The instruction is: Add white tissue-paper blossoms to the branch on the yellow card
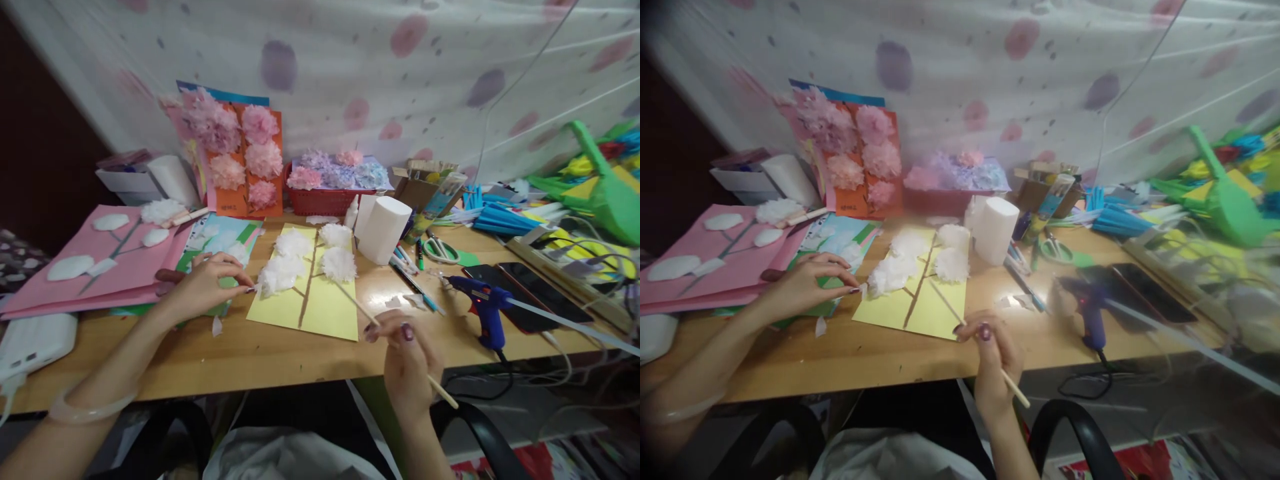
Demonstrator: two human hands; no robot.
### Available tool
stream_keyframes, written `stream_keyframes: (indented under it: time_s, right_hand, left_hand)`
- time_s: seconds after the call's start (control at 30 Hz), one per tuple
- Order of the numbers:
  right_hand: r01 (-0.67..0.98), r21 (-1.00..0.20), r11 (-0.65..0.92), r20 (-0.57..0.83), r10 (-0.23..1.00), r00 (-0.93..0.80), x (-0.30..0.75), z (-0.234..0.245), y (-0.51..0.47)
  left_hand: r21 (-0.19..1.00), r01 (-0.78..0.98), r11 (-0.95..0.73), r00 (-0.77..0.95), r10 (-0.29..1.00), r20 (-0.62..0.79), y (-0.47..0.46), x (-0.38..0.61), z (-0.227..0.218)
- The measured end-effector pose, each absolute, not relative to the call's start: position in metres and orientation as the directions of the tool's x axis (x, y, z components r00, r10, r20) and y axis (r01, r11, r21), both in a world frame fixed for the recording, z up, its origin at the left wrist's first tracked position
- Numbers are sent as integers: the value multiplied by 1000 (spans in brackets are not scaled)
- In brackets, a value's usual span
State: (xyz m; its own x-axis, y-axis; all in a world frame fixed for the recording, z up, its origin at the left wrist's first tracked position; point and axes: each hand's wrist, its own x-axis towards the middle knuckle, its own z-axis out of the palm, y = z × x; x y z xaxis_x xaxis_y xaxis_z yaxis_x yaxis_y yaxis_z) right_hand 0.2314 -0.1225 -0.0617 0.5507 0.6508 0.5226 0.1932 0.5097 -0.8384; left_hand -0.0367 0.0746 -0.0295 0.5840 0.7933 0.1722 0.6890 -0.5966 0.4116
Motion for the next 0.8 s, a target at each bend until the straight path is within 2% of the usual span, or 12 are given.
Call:
stream_keyframes:
  time_s: [0.2, 0.3, 0.43, 0.53, 0.63, 0.8]
  right_hand:
    - [264, -871, 414, 474, 848, 235, 208, -63, -120]
    - [333, -854, 399, 462, 876, 135, 203, -59, -116]
    - [459, -778, 429, 512, 857, 66, 200, -58, -108]
    - [563, -688, 458, 565, 825, 19, 197, -60, -104]
    - [627, -617, 475, 594, 804, -25, 195, -63, -104]
    - [561, -669, 487, 630, 772, 81, 193, -64, -107]
  left_hand:
    - [531, 621, -576, 633, 768, 93, 59, -25, -32]
    - [548, 596, -587, 647, 755, 104, 53, -18, -37]
    - [537, 608, -585, 630, 767, 122, 46, -9, -43]
    - [436, 628, -644, 632, 750, 197, 42, -4, -46]
    - [282, 580, -765, 688, 644, 334, 42, -2, -47]
    - [39, 475, -879, 761, 433, 483, 48, -5, -52]
